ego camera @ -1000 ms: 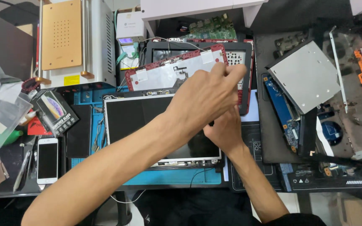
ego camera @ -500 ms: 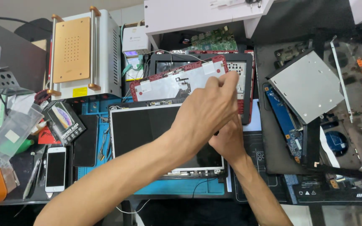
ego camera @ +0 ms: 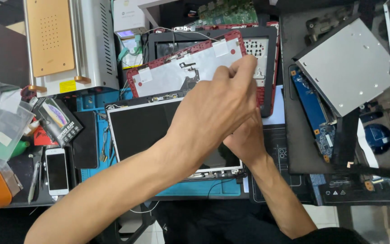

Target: The person repairs a laptop screen assembly on a repair bench. They hold the screen panel, use a screwdriver to work on the bezel edge, reposition the panel, and repeatedly manipulate the frame and hinge area while working around the display.

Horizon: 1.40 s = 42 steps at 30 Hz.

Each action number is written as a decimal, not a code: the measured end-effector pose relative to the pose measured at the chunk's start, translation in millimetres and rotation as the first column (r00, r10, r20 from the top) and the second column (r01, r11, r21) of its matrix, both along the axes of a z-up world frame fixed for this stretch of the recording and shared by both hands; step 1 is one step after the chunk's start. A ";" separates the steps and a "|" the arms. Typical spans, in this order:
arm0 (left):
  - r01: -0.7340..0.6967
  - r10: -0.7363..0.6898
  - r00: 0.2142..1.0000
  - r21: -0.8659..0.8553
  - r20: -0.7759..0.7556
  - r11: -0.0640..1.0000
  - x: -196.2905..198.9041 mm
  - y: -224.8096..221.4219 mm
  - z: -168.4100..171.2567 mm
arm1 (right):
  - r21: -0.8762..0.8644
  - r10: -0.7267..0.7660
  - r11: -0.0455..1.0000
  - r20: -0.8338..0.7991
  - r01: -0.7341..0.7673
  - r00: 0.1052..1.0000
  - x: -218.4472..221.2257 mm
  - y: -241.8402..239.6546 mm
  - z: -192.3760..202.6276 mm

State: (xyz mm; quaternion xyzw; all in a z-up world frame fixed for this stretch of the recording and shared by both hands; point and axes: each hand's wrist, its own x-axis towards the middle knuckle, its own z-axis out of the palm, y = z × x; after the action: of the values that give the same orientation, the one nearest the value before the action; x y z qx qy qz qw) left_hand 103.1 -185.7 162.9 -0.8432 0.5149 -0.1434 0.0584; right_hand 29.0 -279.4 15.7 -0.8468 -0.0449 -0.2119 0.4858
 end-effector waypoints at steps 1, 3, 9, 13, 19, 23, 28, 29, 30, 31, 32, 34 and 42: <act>0.006 -0.006 1.000 0.003 -0.007 1.000 -0.9 -0.5 1.5 | 0.003 -0.006 1.000 -0.007 0.006 1.000 -2.9 0.3 -6.3; -0.177 0.167 0.984 0.221 0.066 0.959 0.7 -1.7 5.3 | -0.123 -0.072 0.990 0.019 0.073 0.997 -3.7 0.1 -18.4; -0.077 0.077 0.997 0.211 0.004 0.974 1.8 -2.6 13.8 | -0.134 -0.085 0.987 -0.006 0.083 0.996 -5.8 0.4 -25.3; -0.084 0.102 0.993 0.243 -0.062 0.966 8.5 4.8 11.2 | -0.172 -0.115 0.981 -0.167 0.086 0.979 -9.6 1.2 -45.3; -0.055 0.048 0.998 0.148 0.048 0.987 16.7 16.7 13.3 | -0.250 -0.105 0.964 -0.051 0.089 0.993 -5.4 1.7 -23.2; 0.060 -0.057 0.998 0.095 -0.038 0.994 15.7 19.9 16.1 | -0.268 -0.120 0.958 -0.057 0.100 0.991 -4.5 1.6 -32.0; -0.119 0.099 0.989 0.194 0.110 0.974 9.2 23.3 5.5 | -0.233 -0.106 0.968 -0.034 0.096 0.994 -5.5 3.8 -29.1; -0.053 0.035 0.992 0.148 0.119 0.988 10.2 24.7 2.5 | -0.251 -0.116 0.963 -0.049 0.100 0.992 -6.7 3.5 -36.3; 0.018 -0.031 0.991 0.103 0.133 0.995 12.0 25.1 -0.5 | -0.269 -0.129 0.957 -0.063 0.108 0.990 -7.3 2.6 -43.8; 0.014 -0.028 0.990 0.101 0.135 0.995 10.1 23.1 1.5 | -0.270 -0.125 0.957 -0.060 0.105 0.990 -5.6 2.3 -41.4; 0.017 -0.022 0.994 0.045 0.111 0.999 7.4 21.7 3.1 | -0.230 -0.118 0.968 -0.071 0.099 0.991 -5.7 2.4 -38.8; 0.013 -0.012 0.997 -0.011 0.080 1.000 3.3 20.8 5.3 | -0.187 -0.104 0.978 -0.088 0.086 0.991 -5.6 3.6 -32.9; 0.012 -0.013 0.972 0.006 0.234 1.000 10.9 26.7 8.9 | -0.235 -0.103 0.967 -0.021 0.095 0.994 -4.1 2.7 -31.4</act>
State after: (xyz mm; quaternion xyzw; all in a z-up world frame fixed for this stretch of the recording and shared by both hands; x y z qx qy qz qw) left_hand 114.0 -159.1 171.8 -0.8170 0.5101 -0.2410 0.1195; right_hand 24.9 -276.7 -15.7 -0.9025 -0.0191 -0.2154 0.3724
